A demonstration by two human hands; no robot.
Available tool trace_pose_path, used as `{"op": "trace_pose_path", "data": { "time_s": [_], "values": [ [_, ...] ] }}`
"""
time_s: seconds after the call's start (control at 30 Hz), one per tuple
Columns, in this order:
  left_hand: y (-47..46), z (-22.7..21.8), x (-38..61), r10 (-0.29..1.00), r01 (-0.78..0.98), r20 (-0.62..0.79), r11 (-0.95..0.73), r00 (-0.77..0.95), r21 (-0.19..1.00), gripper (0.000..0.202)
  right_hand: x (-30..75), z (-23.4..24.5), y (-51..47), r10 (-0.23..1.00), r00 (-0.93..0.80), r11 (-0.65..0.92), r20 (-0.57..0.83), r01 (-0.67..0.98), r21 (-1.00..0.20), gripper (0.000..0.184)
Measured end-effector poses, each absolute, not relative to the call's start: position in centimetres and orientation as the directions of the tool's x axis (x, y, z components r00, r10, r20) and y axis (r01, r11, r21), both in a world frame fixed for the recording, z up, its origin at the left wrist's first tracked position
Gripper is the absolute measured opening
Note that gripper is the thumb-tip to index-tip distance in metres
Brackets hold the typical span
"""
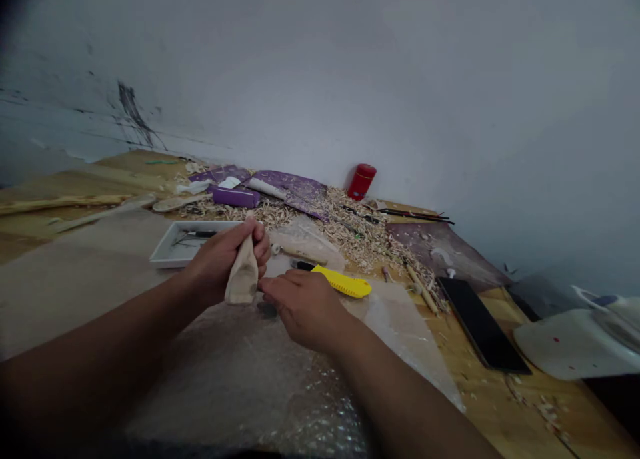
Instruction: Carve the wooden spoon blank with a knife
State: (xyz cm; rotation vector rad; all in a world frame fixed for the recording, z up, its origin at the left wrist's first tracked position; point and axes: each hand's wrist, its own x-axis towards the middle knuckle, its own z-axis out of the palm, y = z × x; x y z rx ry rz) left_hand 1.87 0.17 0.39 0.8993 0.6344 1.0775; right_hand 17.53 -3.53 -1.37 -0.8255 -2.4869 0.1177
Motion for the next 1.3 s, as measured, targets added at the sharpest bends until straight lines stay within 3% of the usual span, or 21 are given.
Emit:
{"op": "trace_pose_path", "data": {
  "time_s": [0.17,0.4,0.53,0.8,1.3],
  "values": [
    [0.4,0.1,1.9,0.933,-0.41,-0.056,0.209,0.354,0.888,0.023,17.5,-1.6,-3.5,0.565,-0.678,0.818,0.47,0.535,-0.21,0.021],
    [0.3,0.2,1.8,0.975,-0.081,-0.042,0.061,0.219,0.995,0.019,17.4,-1.5,-3.6,0.564,-0.693,0.812,0.45,0.566,-0.146,0.022],
    [0.1,0.5,1.8,0.979,0.006,-0.021,0.02,0.204,1.0,0.021,17.5,-1.3,-3.5,0.588,-0.699,0.792,0.407,0.6,-0.114,0.022],
    [0.3,0.6,1.7,0.977,-0.056,-0.065,0.078,0.201,0.995,0.02,16.7,-0.7,-4.5,0.615,-0.722,0.782,0.318,0.611,-0.124,0.018],
    [0.2,0.8,1.6,0.973,-0.138,-0.025,0.058,0.228,0.989,0.02,16.5,-0.4,-4.5,0.629,-0.716,0.774,0.302,0.613,-0.159,0.017]
  ]
}}
